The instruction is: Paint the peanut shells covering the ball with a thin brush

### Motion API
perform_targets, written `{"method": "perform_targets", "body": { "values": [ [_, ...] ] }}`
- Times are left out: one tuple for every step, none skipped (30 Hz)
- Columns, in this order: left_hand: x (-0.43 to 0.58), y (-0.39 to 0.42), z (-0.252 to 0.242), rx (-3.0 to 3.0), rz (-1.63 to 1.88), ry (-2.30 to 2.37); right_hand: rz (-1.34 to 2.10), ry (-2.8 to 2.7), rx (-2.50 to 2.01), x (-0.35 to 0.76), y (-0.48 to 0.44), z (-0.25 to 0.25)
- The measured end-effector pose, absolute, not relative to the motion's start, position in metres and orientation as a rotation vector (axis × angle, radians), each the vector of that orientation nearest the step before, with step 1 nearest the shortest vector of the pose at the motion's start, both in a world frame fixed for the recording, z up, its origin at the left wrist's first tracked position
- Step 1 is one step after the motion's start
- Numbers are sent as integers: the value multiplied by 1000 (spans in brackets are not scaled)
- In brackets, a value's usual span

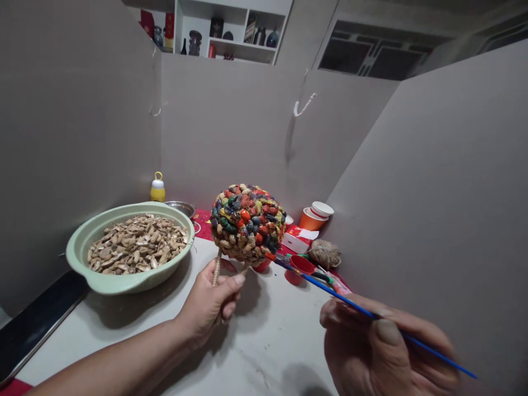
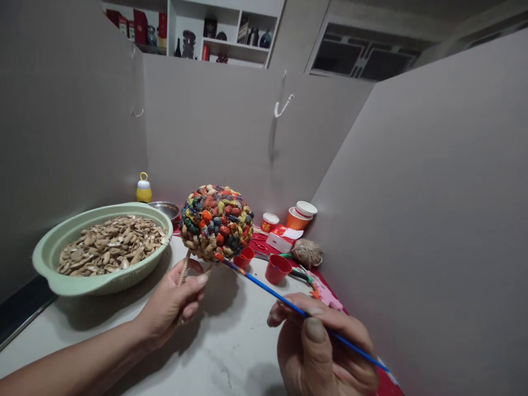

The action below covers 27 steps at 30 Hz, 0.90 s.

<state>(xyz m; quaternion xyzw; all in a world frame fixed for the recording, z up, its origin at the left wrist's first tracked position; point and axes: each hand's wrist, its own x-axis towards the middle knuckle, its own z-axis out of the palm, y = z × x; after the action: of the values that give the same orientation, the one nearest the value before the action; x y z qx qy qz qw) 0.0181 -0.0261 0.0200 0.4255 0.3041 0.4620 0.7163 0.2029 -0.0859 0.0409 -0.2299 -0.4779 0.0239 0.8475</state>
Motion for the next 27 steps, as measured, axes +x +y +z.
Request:
{"method": "perform_targets", "body": {
  "values": [
    [17, -27, 21, 934, 1010, 681, 59, -1002, -486, 204, -86, 40],
    [17, -28, 22, 926, 999, 684, 62, -1001, -483, 204, -85, 40],
    [16, -28, 23, 914, 983, 679, 61, -1011, -477, 204, -85, 39],
    [15, -29, 24, 898, 963, 669, 57, -1024, -469, 205, -85, 39],
    [15, -30, 25, 878, 939, 656, 56, -1038, -464, 205, -84, 40],
    [14, -30, 26, 857, 912, 640, 56, -1042, -462, 205, -84, 40],
    [14, -30, 26, 839, 888, 624, 56, -1039, -464, 205, -84, 40],
    [14, -31, 27, 825, 868, 611, 59, -1034, -469, 204, -84, 40],
    [13, -31, 28, 815, 857, 601, 61, -1025, -475, 204, -84, 40],
    [13, -31, 28, 809, 853, 592, 59, -1015, -478, 203, -84, 40],
    [13, -31, 28, 809, 851, 584, 56, -1010, -477, 203, -84, 41],
    [14, -32, 29, 813, 849, 575, 57, -1015, -476, 202, -85, 41],
    [14, -32, 29, 819, 848, 567, 60, -1024, -477, 202, -85, 41],
    [14, -32, 29, 825, 845, 561, 67, -1032, -478, 202, -85, 42],
    [15, -33, 29, 831, 841, 557, 70, -1043, -478, 202, -85, 42],
    [15, -33, 29, 838, 836, 557, 73, -1055, -477, 202, -86, 43],
    [16, -33, 28, 844, 833, 560, 73, -1062, -475, 202, -86, 43],
    [16, -34, 28, 849, 828, 566, 68, -1067, -474, 202, -86, 43],
    [16, -34, 28, 856, 824, 575, 60, -1066, -471, 203, -86, 43],
    [17, -34, 28, 863, 821, 585, 54, -1066, -474, 203, -86, 43],
    [17, -33, 28, 869, 819, 595, 52, -1067, -484, 203, -87, 44],
    [16, -33, 28, 871, 818, 604, 53, -1069, -495, 203, -87, 44],
    [16, -32, 28, 871, 817, 610, 54, -1071, -502, 203, -88, 44],
    [15, -31, 29, 871, 815, 612, 57, -1069, -505, 203, -88, 44],
    [15, -31, 29, 870, 812, 608, 61, -1063, -509, 203, -89, 45],
    [14, -30, 29, 871, 809, 598, 63, -1058, -508, 202, -89, 45],
    [14, -30, 29, 876, 806, 582, 63, -1054, -503, 202, -89, 45]
  ]
}}
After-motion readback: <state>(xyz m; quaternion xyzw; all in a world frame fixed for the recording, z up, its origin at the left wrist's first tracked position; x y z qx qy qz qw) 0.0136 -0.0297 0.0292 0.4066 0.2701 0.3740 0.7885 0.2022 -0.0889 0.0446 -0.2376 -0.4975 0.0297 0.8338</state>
